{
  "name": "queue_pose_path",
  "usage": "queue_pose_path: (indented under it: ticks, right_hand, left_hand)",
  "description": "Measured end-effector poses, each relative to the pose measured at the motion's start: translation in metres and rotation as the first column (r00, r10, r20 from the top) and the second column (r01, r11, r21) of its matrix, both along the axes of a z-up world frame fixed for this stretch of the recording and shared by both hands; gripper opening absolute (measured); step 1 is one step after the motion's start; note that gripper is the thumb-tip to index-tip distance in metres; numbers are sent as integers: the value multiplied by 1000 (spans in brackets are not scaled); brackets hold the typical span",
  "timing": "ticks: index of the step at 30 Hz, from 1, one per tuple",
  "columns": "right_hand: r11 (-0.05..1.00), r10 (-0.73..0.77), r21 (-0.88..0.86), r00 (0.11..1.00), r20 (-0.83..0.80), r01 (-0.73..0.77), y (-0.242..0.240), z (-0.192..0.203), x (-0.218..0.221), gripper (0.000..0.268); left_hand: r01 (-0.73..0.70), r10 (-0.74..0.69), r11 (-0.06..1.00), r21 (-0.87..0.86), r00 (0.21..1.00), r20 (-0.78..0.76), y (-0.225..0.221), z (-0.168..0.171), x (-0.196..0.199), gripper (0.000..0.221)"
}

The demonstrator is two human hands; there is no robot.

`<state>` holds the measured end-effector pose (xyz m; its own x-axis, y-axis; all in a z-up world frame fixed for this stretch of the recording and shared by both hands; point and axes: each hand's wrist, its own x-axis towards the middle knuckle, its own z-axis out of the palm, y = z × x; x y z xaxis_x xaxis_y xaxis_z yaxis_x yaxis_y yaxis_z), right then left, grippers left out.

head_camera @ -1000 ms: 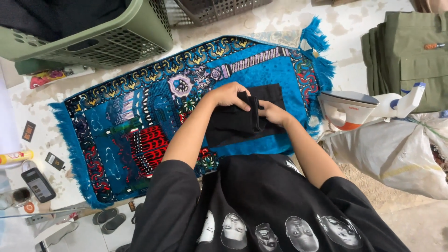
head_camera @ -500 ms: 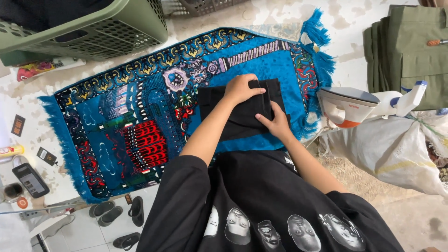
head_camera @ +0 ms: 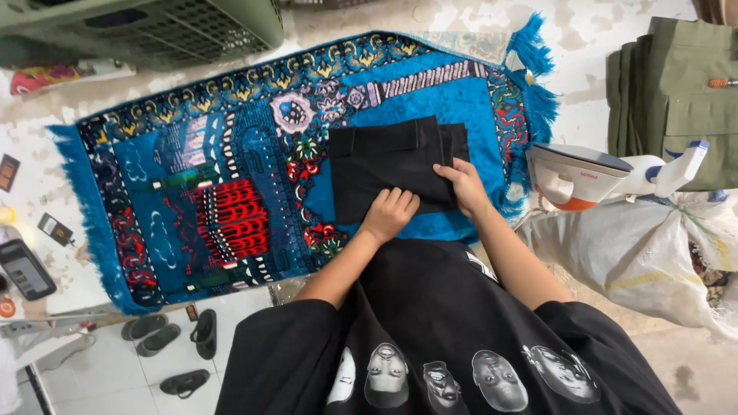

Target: The person is ironing and folding a pair of black pants on a mat on the floor.

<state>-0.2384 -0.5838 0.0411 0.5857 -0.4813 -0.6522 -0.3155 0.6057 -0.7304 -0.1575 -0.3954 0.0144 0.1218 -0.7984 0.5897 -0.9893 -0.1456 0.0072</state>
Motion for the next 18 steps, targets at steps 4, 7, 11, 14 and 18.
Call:
queue_pose_path:
  ticks: [4, 7, 11, 14, 18]
  right_hand:
    - [999, 13, 33, 999, -32, -12, 1, 10, 2, 17]
    - [1000, 8, -17, 999, -38, -9, 6, 28, 3, 17]
    - [924, 71, -381, 991, 114, -23, 5, 35, 1, 20]
    - [929, 78, -369, 992, 96, -38, -2, 18, -2, 19]
    - [971, -11, -236, 995, 96, 33, -23, -49, -9, 15]
  left_hand:
    - [-51, 52, 998, -33, 998, 23, 3, 0, -2, 6]
    - [-20, 20, 999, -31, 1000, -6, 6, 9, -4, 10]
    - [38, -39, 999, -29, 999, -26, 16, 15, -6, 9]
    - [78, -79, 996, -34, 996, -32, 12, 8, -5, 8]
    - [157, -158, 987, -26, 987, -31, 2, 10, -8, 9]
